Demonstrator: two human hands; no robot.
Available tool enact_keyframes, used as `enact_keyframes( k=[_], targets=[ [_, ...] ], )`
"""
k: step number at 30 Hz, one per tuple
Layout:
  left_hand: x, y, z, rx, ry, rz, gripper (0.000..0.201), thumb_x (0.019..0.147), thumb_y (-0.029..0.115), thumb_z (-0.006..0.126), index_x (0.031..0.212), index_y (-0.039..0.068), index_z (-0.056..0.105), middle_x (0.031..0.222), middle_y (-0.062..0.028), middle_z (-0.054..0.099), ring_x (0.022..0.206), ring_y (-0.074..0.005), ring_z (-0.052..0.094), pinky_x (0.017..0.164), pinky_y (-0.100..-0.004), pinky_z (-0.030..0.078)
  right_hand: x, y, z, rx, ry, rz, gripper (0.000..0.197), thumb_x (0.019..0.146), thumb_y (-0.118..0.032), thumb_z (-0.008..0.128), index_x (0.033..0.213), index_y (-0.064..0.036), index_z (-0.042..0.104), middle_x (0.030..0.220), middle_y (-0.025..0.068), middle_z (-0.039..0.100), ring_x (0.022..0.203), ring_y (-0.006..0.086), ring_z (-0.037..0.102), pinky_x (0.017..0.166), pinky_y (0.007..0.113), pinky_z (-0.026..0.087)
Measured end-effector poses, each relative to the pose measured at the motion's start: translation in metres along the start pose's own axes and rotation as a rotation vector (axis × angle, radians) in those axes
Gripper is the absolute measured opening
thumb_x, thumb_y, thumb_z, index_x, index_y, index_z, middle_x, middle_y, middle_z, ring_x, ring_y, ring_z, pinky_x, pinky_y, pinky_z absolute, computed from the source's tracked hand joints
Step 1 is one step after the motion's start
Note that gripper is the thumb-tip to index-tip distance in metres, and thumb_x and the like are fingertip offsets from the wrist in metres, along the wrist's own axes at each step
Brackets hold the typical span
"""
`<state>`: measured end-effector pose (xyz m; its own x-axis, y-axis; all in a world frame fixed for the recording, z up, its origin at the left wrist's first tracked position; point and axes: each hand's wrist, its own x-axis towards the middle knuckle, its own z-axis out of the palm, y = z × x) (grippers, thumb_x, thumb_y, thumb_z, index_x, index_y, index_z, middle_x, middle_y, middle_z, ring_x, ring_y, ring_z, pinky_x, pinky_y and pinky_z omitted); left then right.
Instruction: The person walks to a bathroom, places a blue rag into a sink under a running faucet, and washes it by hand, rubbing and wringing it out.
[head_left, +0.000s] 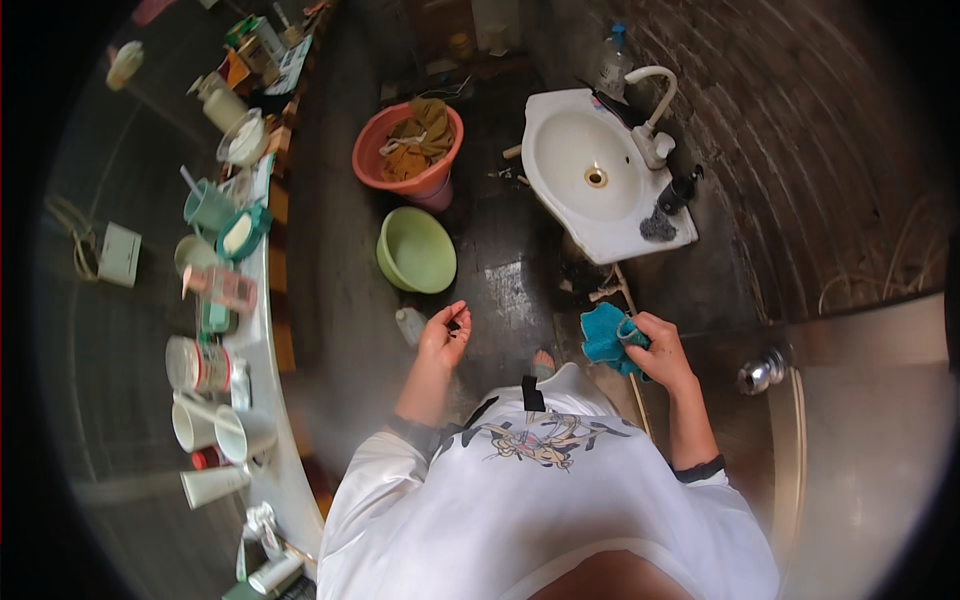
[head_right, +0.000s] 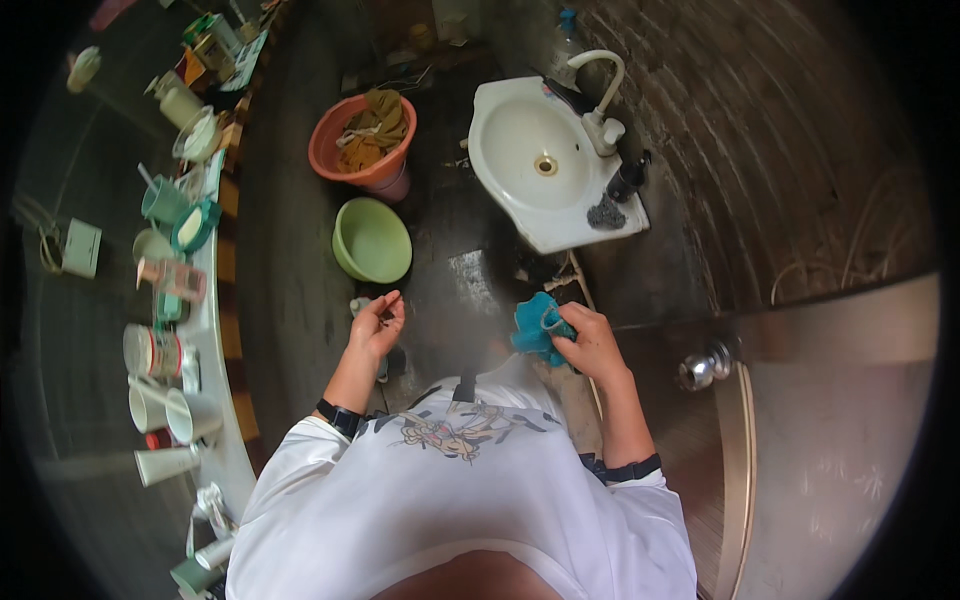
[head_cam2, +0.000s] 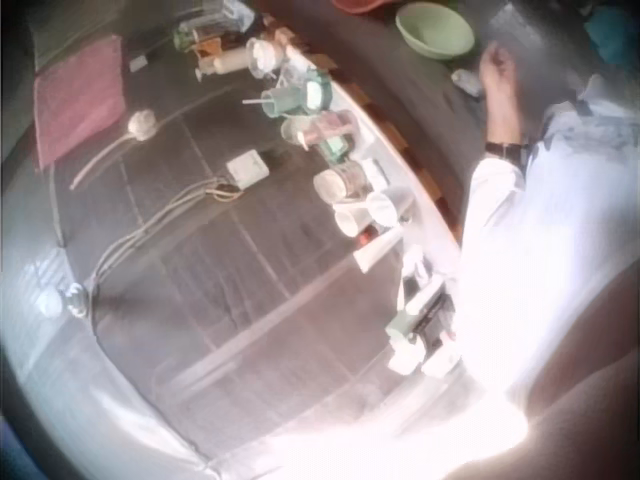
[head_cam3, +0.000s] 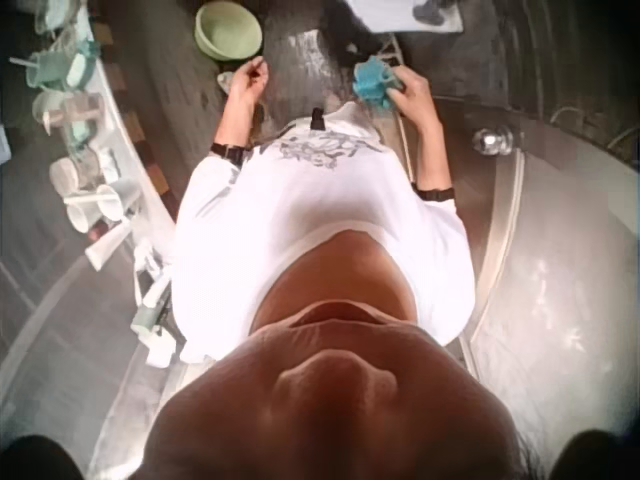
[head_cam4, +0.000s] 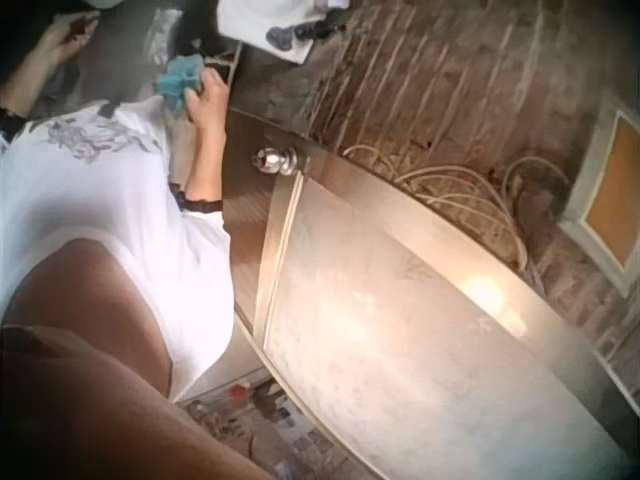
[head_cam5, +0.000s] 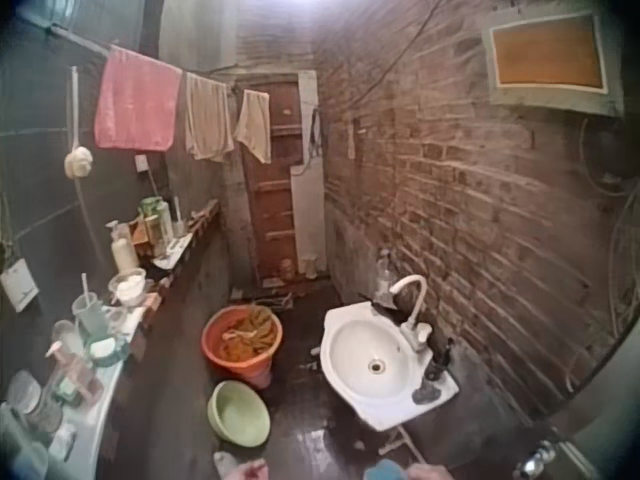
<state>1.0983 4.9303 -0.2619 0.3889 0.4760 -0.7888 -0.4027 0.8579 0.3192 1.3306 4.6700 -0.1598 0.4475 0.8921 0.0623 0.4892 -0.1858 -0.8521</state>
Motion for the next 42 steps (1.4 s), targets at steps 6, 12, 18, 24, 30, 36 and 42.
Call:
enact_keyframes(
  k=[6, 12, 18, 24, 30, 36, 42],
  targets=[
    [0.096, 0.030, 0.054, 0.045, 0.053, -0.039, 0.025, 0.088, 0.013, 0.040, 0.095, -0.008, 0.051, 0.088, -0.0110, 0.051, 0.079, -0.0196, 0.051, 0.071, -0.0277, 0.049, 0.078, 0.020, -0.009, -0.048, 0.011, 0.049, 0.019, 0.061, -0.004, 0.054, 0.080, 0.0001, 0.053, 0.074, 0.0139, 0.052, 0.068, 0.0301, 0.053, 0.061, 0.032, 0.042],
    [0.265, 0.083, 0.105, 0.037, 0.063, -0.067, 0.028, 0.088, 0.027, 0.042, 0.087, 0.000, 0.049, 0.081, -0.0103, 0.049, 0.075, -0.0220, 0.049, 0.078, -0.0366, 0.047, 0.129, 0.041, -0.001, 0.023, 0.169, 0.268, 0.019, 0.061, -0.003, 0.054, 0.081, -0.0001, 0.054, 0.074, 0.0140, 0.053, 0.067, 0.0288, 0.053, 0.061, 0.031, 0.043],
    [0.300, 0.125, 0.323, 0.434, 0.054, -0.101, 0.086, 0.074, 0.066, 0.039, 0.134, 0.017, 0.003, 0.138, -0.0122, -0.005, 0.126, -0.0339, -0.003, 0.094, -0.0624, 0.005, 0.197, 0.044, 0.018, -0.022, 0.337, 0.459, 0.020, 0.062, -0.003, 0.055, 0.081, 0.0003, 0.054, 0.074, 0.0138, 0.052, 0.066, 0.0278, 0.053, 0.060, 0.031, 0.043],
    [0.386, 0.168, 0.385, 0.665, 0.038, -0.034, 0.093, 0.071, 0.069, 0.039, 0.135, 0.015, -0.002, 0.140, -0.0093, -0.009, 0.129, -0.0280, -0.006, 0.097, -0.0554, 0.002, 0.290, 0.031, 0.021, -0.083, 0.346, 0.523, 0.019, 0.061, -0.003, 0.056, 0.080, -0.0007, 0.055, 0.073, 0.0129, 0.053, 0.065, 0.0258, 0.054, 0.059, 0.030, 0.043],
    [0.450, 0.171, 0.361, 0.673, -0.195, -0.132, 0.045, 0.093, 0.022, 0.025, 0.132, 0.005, 0.014, 0.106, -0.0129, 0.054, 0.091, -0.0214, 0.056, 0.094, -0.0301, 0.027, 0.338, 0.039, 0.022, -0.065, 0.442, 0.618, 0.017, 0.061, -0.001, 0.055, 0.078, 0.0008, 0.055, 0.069, 0.0125, 0.053, 0.062, 0.0227, 0.054, 0.058, 0.028, 0.042],
    [0.410, 0.141, 0.398, 0.978, -0.336, 0.013, 0.065, 0.079, -0.010, 0.039, 0.134, 0.009, 0.009, 0.129, -0.0194, 0.028, 0.118, -0.0239, 0.034, 0.095, -0.0335, 0.030, 0.372, 0.066, 0.005, -0.016, 0.575, 0.594, 0.014, 0.065, -0.002, 0.059, 0.078, 0.0009, 0.056, 0.068, 0.0096, 0.053, 0.061, 0.0161, 0.051, 0.059, 0.025, 0.041],
    [0.380, 0.098, 0.424, 0.920, -0.617, -0.226, 0.063, 0.079, -0.003, 0.046, 0.132, 0.005, 0.013, 0.129, -0.0185, 0.032, 0.113, -0.0265, 0.040, 0.089, -0.0337, 0.039, 0.398, 0.109, -0.010, 0.203, 0.738, 0.586, 0.013, 0.070, -0.004, 0.060, 0.082, 0.0001, 0.057, 0.072, 0.0027, 0.057, 0.067, 0.0078, 0.051, 0.064, 0.022, 0.041]
  ],
)
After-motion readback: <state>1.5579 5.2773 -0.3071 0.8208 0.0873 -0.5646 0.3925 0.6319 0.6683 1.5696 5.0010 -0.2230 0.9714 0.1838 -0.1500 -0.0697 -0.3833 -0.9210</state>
